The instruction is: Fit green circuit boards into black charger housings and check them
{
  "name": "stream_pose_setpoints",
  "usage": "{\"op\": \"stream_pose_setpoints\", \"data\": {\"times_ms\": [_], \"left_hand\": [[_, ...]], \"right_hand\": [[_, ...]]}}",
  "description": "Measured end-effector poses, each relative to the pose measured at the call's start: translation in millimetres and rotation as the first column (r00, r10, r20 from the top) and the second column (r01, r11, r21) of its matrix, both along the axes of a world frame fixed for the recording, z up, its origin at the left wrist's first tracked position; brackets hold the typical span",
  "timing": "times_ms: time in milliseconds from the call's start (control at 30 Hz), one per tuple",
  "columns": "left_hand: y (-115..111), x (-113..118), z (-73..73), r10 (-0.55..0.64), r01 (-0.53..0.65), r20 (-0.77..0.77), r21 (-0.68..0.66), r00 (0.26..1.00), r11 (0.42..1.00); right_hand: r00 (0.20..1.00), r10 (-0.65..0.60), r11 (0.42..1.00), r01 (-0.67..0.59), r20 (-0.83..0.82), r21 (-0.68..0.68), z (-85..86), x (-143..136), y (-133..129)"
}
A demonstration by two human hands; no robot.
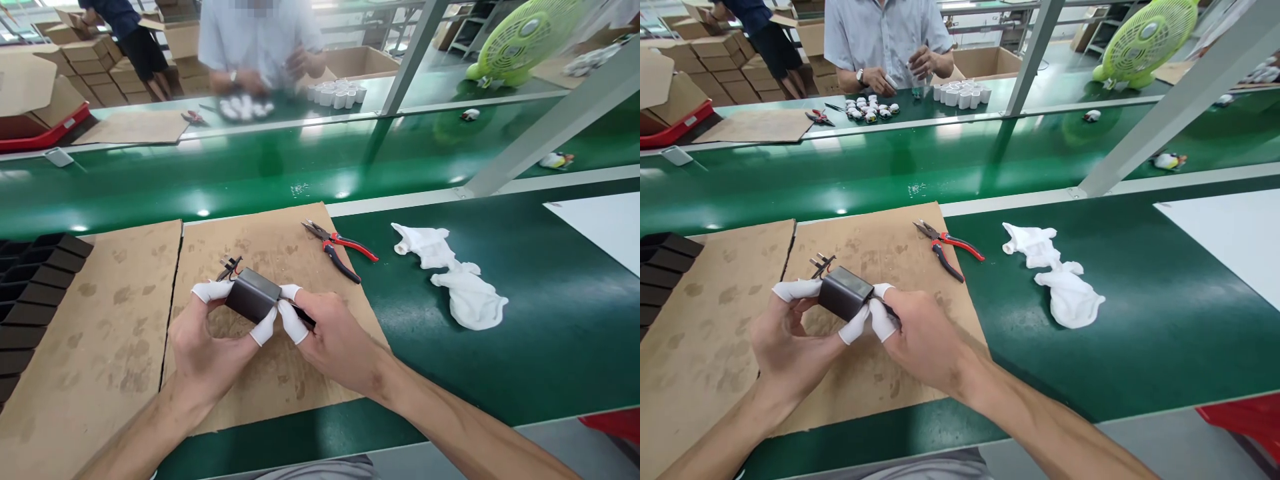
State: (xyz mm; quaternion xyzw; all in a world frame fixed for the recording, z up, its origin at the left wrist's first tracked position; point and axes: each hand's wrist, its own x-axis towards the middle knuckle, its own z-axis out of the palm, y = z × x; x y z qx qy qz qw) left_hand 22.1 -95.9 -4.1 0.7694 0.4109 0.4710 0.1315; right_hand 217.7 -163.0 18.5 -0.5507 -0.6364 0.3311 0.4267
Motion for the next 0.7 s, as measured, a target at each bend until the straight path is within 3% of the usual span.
{"op": "stream_pose_setpoints", "data": {"times_ms": [267,367,500,600,700], "left_hand": [[3.2,2.0,2.1,-0.001,0.001,0.037,0.002,0.999,1.000],[13.2,4.1,8.5,-0.041,0.071,0.145,-0.203,0.989,0.977],[30.9,3.3,15.3,0.028,0.255,0.453,-0.550,0.891,0.795],[38.2,1.7,17.0,0.084,0.413,0.603,-0.634,0.793,0.654],[38.2,1.6,17.8,0.072,0.529,0.665,-0.650,0.743,0.546]], "right_hand": [[1.000,-0.003,0.998,0.005,0.031,-0.065,1.2,0.2,0.7],[0.995,-0.005,0.995,0.015,0.100,-0.102,2.7,2.2,0.3],[0.992,-0.014,1.000,0.017,0.125,-0.026,2.9,8.6,-0.7],[0.987,-0.058,0.997,0.051,0.149,0.050,2.2,12.5,0.0],[0.981,-0.082,0.993,0.067,0.175,0.092,3.0,13.1,0.7]]}}
